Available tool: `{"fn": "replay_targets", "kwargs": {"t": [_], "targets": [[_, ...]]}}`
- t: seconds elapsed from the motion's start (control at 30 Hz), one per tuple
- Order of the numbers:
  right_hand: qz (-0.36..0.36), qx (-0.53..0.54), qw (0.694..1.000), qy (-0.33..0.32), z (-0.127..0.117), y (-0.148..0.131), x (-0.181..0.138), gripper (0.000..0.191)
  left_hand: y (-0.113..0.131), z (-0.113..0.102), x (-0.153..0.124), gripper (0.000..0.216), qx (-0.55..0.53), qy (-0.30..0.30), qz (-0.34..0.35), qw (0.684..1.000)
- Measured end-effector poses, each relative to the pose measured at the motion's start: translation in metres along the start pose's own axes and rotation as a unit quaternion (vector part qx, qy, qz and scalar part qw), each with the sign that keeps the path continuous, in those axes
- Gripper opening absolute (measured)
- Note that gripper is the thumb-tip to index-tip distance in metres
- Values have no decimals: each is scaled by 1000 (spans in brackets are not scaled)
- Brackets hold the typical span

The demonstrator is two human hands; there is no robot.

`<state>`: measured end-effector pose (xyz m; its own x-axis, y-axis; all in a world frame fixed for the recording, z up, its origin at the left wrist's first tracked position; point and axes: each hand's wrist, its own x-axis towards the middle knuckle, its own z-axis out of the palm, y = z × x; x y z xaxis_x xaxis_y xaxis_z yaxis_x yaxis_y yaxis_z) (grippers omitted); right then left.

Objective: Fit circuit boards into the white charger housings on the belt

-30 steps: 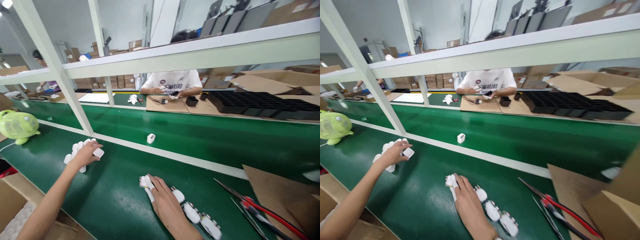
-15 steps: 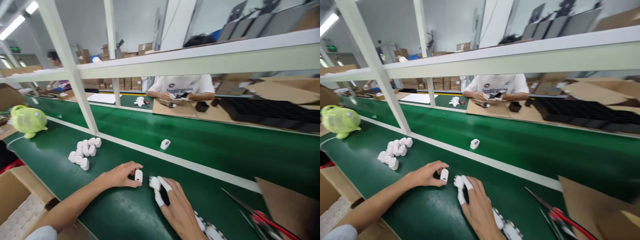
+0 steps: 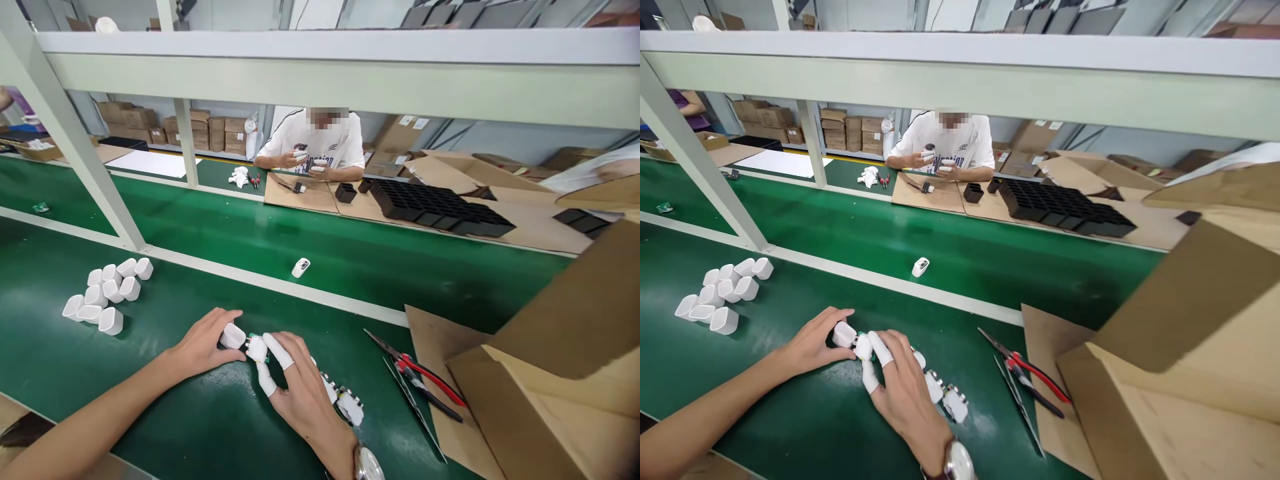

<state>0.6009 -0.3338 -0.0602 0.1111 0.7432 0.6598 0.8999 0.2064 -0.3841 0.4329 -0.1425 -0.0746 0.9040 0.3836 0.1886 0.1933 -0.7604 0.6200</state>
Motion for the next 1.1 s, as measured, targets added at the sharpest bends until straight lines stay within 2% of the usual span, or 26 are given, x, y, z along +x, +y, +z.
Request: {"fn": "replay_targets", "kwargs": {"t": [0.1, 0.13, 0.23, 0.3, 0.47, 0.53, 0.67, 0.8, 1.1], "targets": [[9, -2, 1000, 3, 0, 1, 1, 60, -1, -6, 2, 92, -21, -37, -1, 999], [13, 1, 1000, 4, 0, 1, 1, 59, 0, -7, 2, 87, -40, -55, 17, 998], [26, 20, 999, 6, 0, -1, 1, 57, 2, -4, 2, 49, -78, -83, 60, 992], [33, 37, 999, 6, 1, -3, 0, 56, 5, 1, 2, 36, -54, -64, 71, 994], [25, 43, 999, -8, 4, -9, -3, 53, 11, 10, 0, 60, 95, 25, 152, 983], [19, 30, 999, -11, 6, -10, -4, 54, 14, 11, 0, 61, 107, 56, 162, 979], [11, 15, 1000, -15, 6, -12, -3, 55, 17, 10, 1, 46, 107, 105, 186, 971], [6, -5, 1000, -24, 3, -15, -1, 51, 17, 11, 3, 40, 129, 118, 199, 964], [2, -19, 999, -45, 2, -18, 4, 38, 16, 13, 3, 39, 144, 92, 200, 965]]}}
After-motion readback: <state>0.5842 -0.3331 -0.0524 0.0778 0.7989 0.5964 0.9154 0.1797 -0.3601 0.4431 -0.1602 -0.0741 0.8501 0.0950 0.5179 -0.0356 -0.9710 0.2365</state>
